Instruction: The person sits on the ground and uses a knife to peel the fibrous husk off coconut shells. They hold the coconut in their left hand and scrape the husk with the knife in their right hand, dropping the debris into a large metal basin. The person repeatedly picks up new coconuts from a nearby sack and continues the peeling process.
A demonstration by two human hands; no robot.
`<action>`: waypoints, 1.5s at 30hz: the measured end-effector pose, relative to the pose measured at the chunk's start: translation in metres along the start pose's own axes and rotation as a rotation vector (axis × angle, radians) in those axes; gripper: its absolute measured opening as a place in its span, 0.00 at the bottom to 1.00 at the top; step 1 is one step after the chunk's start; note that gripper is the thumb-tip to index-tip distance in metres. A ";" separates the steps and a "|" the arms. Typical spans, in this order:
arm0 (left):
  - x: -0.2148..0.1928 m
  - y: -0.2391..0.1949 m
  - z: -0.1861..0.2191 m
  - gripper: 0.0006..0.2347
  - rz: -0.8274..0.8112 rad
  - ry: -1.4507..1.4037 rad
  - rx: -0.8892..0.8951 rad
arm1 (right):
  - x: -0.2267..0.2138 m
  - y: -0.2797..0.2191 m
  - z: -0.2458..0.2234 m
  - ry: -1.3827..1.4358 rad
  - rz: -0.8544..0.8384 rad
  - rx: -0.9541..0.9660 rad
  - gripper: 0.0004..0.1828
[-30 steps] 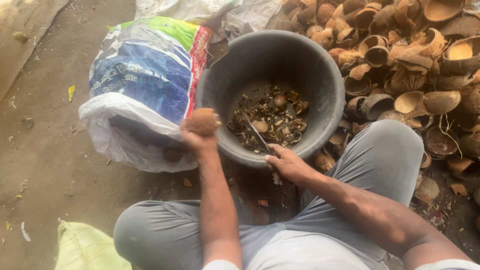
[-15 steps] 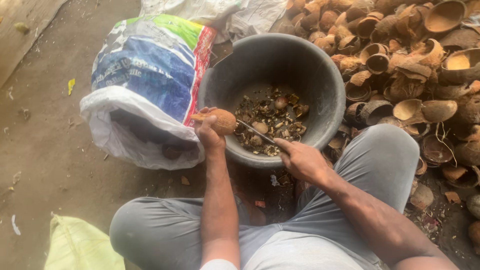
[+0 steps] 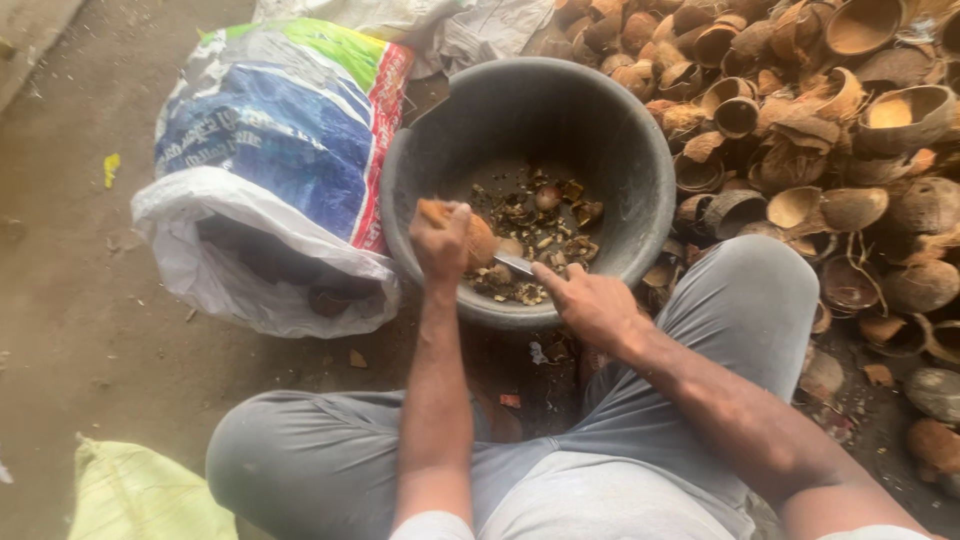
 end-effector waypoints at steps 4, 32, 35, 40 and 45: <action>0.029 0.016 0.031 0.04 -0.171 0.248 0.309 | -0.001 0.009 0.011 -0.058 -0.204 0.062 0.23; -0.012 0.016 -0.048 0.16 0.256 -0.058 -0.227 | 0.027 0.006 0.065 0.687 -0.084 0.468 0.29; -0.006 0.036 -0.075 0.13 0.186 -0.631 -0.265 | 0.035 0.001 0.055 0.996 -0.172 0.597 0.31; 0.044 0.006 -0.064 0.16 0.014 -1.082 -0.576 | 0.019 0.032 0.037 1.375 0.026 0.541 0.19; 0.049 -0.004 -0.029 0.16 -0.118 -1.105 -0.488 | 0.020 0.065 0.028 1.534 0.157 0.366 0.21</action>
Point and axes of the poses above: each hand's wrist, its own y-axis towards the middle knuckle, its own x-axis out of the palm, z = x × y, the point moved 10 cm from there along y, towards the middle knuckle, and after that the axes turned 1 degree about x, right-handed, at the moved point
